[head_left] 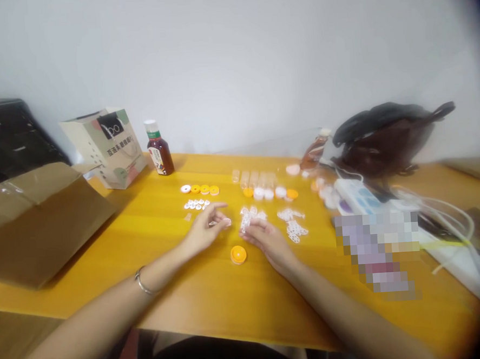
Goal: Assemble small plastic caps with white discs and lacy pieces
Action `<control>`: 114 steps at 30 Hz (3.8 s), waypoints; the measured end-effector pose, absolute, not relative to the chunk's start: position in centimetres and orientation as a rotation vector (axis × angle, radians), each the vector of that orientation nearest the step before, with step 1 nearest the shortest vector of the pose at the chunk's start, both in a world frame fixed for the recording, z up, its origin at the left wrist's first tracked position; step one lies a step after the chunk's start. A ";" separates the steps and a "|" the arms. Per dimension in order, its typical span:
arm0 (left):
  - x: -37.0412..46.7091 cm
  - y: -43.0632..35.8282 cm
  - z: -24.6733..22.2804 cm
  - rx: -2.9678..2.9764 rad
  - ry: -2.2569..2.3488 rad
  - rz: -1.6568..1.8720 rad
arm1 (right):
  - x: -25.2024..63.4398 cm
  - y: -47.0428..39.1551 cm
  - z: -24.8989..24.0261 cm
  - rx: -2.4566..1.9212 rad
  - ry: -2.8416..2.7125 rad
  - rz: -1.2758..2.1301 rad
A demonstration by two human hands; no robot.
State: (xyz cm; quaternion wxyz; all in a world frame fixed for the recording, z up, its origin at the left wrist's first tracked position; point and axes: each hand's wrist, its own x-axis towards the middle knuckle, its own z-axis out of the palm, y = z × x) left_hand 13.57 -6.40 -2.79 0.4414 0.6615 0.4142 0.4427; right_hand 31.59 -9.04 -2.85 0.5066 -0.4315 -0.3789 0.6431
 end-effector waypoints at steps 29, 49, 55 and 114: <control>14.3 -7.4 -3.0 2.053 1.041 1.019 | 31.5 -9.1 -2.7 -1.063 -1.121 1.562; 13.3 -6.7 -2.8 2.446 0.806 1.130 | 31.6 -9.3 -2.9 -1.018 -1.117 1.629; 13.4 -6.7 -2.8 2.439 0.806 1.170 | 31.5 -9.4 -2.7 -0.993 -1.084 1.660; 13.5 -6.8 -1.8 1.844 0.917 0.899 | 32.5 -9.7 -3.0 -1.193 -2.174 0.835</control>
